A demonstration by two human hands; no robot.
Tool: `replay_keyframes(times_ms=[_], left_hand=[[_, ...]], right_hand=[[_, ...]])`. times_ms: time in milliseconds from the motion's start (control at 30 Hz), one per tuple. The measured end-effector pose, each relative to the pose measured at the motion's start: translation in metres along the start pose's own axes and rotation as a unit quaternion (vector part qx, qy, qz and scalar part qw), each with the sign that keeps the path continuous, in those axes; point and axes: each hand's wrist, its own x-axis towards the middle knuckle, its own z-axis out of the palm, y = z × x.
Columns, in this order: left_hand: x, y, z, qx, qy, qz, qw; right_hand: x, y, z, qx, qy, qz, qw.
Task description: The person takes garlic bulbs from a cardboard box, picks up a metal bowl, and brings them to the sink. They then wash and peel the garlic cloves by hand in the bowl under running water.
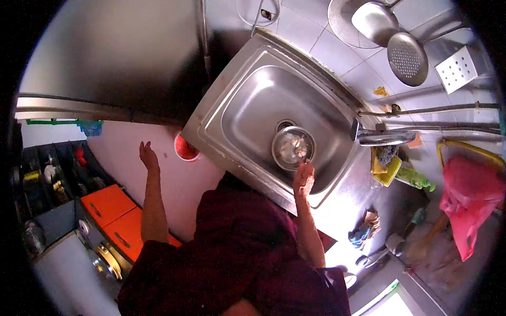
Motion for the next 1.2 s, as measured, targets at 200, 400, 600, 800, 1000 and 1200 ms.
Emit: replay_keyframes(times_ms=[200, 400, 600, 800, 1000, 1200], left_hand=[[0.026, -0.063, 0.023, -0.106, 0.051, -0.072, 0.990], [-0.014, -0.029, 0.022, 0.063, 0.000, 0.005, 0.998], [-0.087, 0.058, 0.023, -0.049, -0.060, -0.002, 0.997], [-0.124, 0.120, 0.014, -0.092, -0.143, -0.011, 0.985], [-0.149, 0.175, 0.043, -0.125, -0.217, 0.011, 0.968], [-0.202, 0.230, 0.136, -0.216, -0.484, 0.020, 0.848]], right_hand=[[0.005, 0.011, -0.003, -0.012, 0.013, -0.025, 1.000], [0.020, 0.031, 0.006, 0.026, -0.011, 0.057, 0.998], [0.070, 0.010, 0.030, -0.045, -0.059, -0.003, 0.997], [0.103, 0.038, 0.091, -0.141, -0.199, -0.029, 0.969], [0.097, 0.015, 0.090, -0.005, -0.034, 0.037, 0.999], [0.067, -0.040, 0.022, 0.458, -0.100, 0.218, 0.856]])
